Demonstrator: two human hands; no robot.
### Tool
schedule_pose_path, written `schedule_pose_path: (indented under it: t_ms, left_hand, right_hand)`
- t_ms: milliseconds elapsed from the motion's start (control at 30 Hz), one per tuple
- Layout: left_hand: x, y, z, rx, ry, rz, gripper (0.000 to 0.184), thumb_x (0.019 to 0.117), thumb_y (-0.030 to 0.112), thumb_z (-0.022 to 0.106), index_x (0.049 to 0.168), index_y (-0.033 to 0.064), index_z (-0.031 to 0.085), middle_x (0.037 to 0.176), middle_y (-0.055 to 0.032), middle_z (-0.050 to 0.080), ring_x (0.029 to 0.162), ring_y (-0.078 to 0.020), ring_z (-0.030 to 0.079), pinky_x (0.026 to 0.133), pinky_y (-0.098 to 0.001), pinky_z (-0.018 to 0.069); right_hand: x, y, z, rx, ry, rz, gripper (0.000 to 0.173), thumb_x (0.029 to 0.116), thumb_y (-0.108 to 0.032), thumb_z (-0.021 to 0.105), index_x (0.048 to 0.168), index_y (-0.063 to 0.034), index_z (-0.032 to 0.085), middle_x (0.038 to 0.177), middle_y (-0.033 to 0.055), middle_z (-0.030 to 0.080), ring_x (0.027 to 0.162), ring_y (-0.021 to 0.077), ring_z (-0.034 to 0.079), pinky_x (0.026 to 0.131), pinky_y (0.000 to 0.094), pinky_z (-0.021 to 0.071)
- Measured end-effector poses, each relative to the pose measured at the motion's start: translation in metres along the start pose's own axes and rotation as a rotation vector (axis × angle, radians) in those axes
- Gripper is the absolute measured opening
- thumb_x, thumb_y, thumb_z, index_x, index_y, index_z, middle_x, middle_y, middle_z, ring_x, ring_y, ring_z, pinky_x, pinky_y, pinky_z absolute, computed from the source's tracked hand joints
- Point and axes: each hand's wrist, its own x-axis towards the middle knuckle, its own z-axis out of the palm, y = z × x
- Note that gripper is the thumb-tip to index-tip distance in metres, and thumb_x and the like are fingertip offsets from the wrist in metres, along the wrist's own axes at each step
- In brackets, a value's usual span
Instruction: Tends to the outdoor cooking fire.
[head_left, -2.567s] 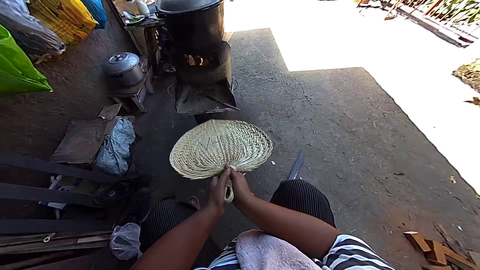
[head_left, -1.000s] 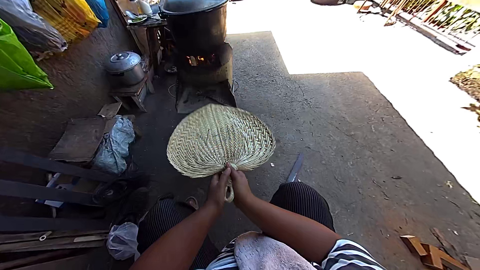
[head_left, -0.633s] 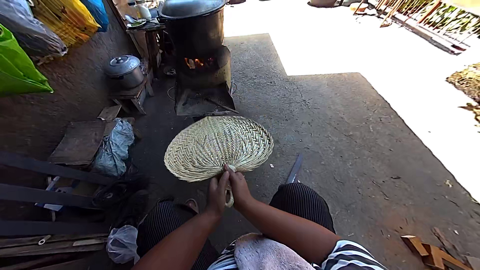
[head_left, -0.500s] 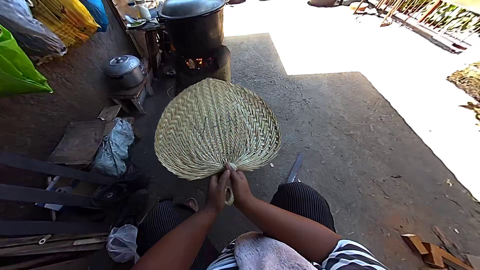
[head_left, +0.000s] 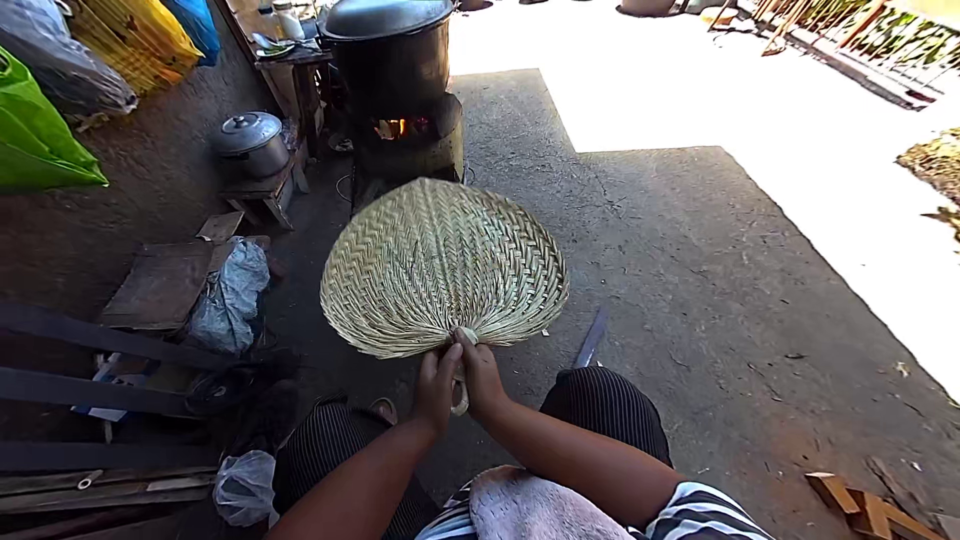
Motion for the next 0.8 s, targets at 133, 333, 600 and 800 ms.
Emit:
schedule_pose_path:
  t_ms: [133, 333, 600, 800]
  left_hand:
    - [0.0051, -0.0020, -0.0018, 0.011, -0.003, -0.180, 0.041, 0.1091, 0.025, 0.045, 0.137, -0.0052, 0.049, 0.121, -0.0155, 0.064, 0.107, -0.0124, 0.063, 0.095, -0.0294, 0.0515]
    - [0.0026, -0.0018, -0.0013, -0.001, 0.001, -0.061, 0.039, 0.1057, 0.021, 0.047, 0.132, -0.0083, 0.049, 0.117, -0.0139, 0.064, 0.104, -0.0084, 0.064, 0.093, -0.0250, 0.0530]
    - [0.0006, 0.0003, -0.0001, 0.015, 0.011, -0.028, 0.040, 0.1045, 0.020, 0.047, 0.132, -0.0092, 0.048, 0.119, -0.0142, 0.063, 0.106, -0.0068, 0.062, 0.094, -0.0232, 0.0516]
    - [-0.0004, -0.0048, 0.0004, 0.041, 0.016, -0.003, 0.039, 0.1058, 0.021, 0.046, 0.129, -0.0099, 0.051, 0.116, -0.0141, 0.064, 0.105, -0.0073, 0.063, 0.094, -0.0241, 0.0517]
  right_hand:
    - [0.0060, 0.0090, -0.0028, -0.004, 0.073, 0.149, 0.038, 0.1126, -0.024, 0.039, 0.098, 0.0016, 0.063, 0.080, 0.0083, 0.068, 0.075, 0.0126, 0.068, 0.073, 0.0304, 0.0575]
    - [0.0014, 0.0024, -0.0012, 0.008, 0.001, 0.053, 0.035, 0.1121, -0.021, 0.037, 0.100, 0.0007, 0.062, 0.080, 0.0061, 0.069, 0.076, 0.0097, 0.069, 0.075, 0.0276, 0.0583]
    - [0.0015, 0.0015, 0.0002, 0.008, -0.004, 0.039, 0.035, 0.1120, -0.021, 0.037, 0.099, 0.0000, 0.062, 0.081, 0.0056, 0.069, 0.077, 0.0090, 0.069, 0.075, 0.0272, 0.0581]
    - [0.0001, 0.0030, -0.0004, -0.004, 0.035, 0.053, 0.033, 0.1117, -0.021, 0.040, 0.101, 0.0010, 0.063, 0.081, 0.0066, 0.069, 0.077, 0.0102, 0.069, 0.074, 0.0279, 0.0584]
